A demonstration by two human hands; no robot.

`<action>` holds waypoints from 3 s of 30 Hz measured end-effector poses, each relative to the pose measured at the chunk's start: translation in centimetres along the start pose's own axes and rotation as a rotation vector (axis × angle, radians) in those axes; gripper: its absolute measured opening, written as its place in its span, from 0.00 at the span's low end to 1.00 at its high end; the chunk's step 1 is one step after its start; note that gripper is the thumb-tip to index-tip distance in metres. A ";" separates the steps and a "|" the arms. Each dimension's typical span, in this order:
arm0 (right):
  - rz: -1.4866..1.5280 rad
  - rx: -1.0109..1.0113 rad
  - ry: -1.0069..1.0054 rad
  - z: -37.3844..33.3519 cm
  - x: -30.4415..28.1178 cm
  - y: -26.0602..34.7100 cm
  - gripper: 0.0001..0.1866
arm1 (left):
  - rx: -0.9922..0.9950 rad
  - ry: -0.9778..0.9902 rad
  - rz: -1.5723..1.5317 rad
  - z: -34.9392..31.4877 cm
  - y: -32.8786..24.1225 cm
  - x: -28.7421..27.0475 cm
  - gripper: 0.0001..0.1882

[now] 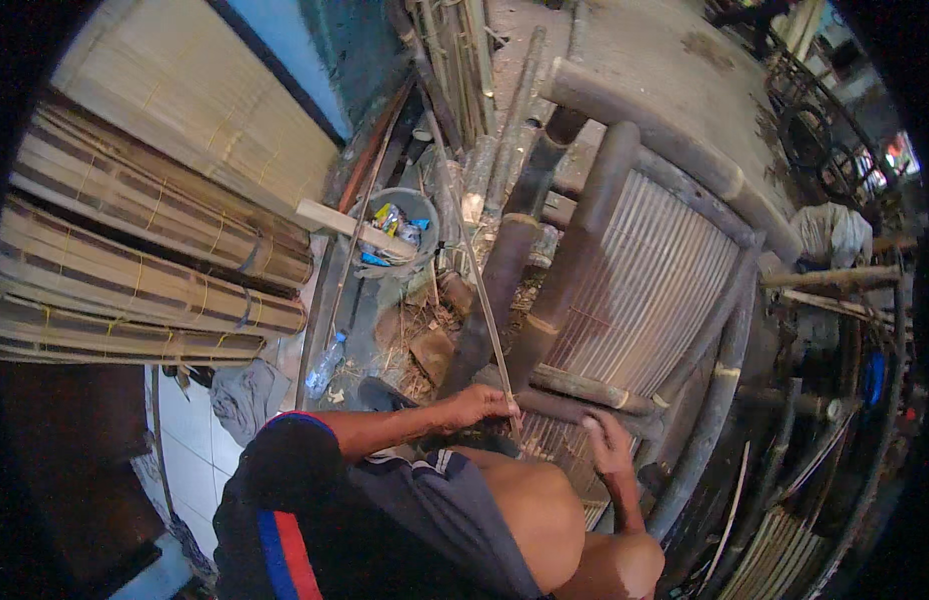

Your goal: The person weaves a bamboo mat by hand, inserting thin bamboo strips into a frame and securing them with ties. They use a knife to trim excess material and adjust the strips to fit the frame.

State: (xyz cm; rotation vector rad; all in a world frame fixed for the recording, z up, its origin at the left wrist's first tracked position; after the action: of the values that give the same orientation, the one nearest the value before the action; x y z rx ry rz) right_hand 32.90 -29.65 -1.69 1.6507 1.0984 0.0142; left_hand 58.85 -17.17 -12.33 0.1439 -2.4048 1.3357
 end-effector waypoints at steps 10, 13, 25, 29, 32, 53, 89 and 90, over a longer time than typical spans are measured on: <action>0.323 0.153 0.149 2.6 8.6 -2.9 0.20 | -0.160 0.557 0.655 1.4 -1.9 5.8 0.21; 0.059 0.137 0.115 -0.7 5.8 -4.2 0.17 | 0.180 0.275 0.672 0.9 -5.2 3.8 0.15; -0.479 0.497 -0.361 -28.0 5.2 -10.3 0.20 | 0.337 0.399 1.854 7.3 -10.0 -4.8 0.17; -0.598 0.705 -0.800 -35.0 9.1 -9.1 0.18 | 0.230 0.553 1.947 5.8 -12.7 1.7 0.16; -0.683 1.008 -1.067 -37.2 15.4 -9.5 0.18 | 0.408 0.670 2.095 -3.2 -21.2 18.9 0.16; 1.682 0.354 -2.309 -42.5 24.2 -25.6 0.15 | 0.445 0.721 1.942 6.0 -5.8 17.6 0.14; 1.779 0.188 -2.739 -60.4 26.8 -35.6 0.11 | 0.994 1.236 1.500 5.7 9.9 43.3 0.11; 1.761 0.204 -2.753 -60.8 27.0 -35.9 0.11 | 0.992 1.238 1.503 5.6 10.0 43.7 0.11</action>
State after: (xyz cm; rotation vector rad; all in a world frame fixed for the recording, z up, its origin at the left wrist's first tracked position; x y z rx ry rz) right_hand -6.08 32.93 -18.43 0.6394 -2.2854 -0.8460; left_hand 14.32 -12.25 -6.42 -1.8411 -0.3814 1.9691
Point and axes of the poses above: each hand's wrist, its own z-axis towards the middle knuckle, its own x-axis out of the palm, y = z × x, the point moved 1 cm from there along z, towards the middle knuckle, and after that the axes turned 6 degrees about z, right-handed, at the moved point
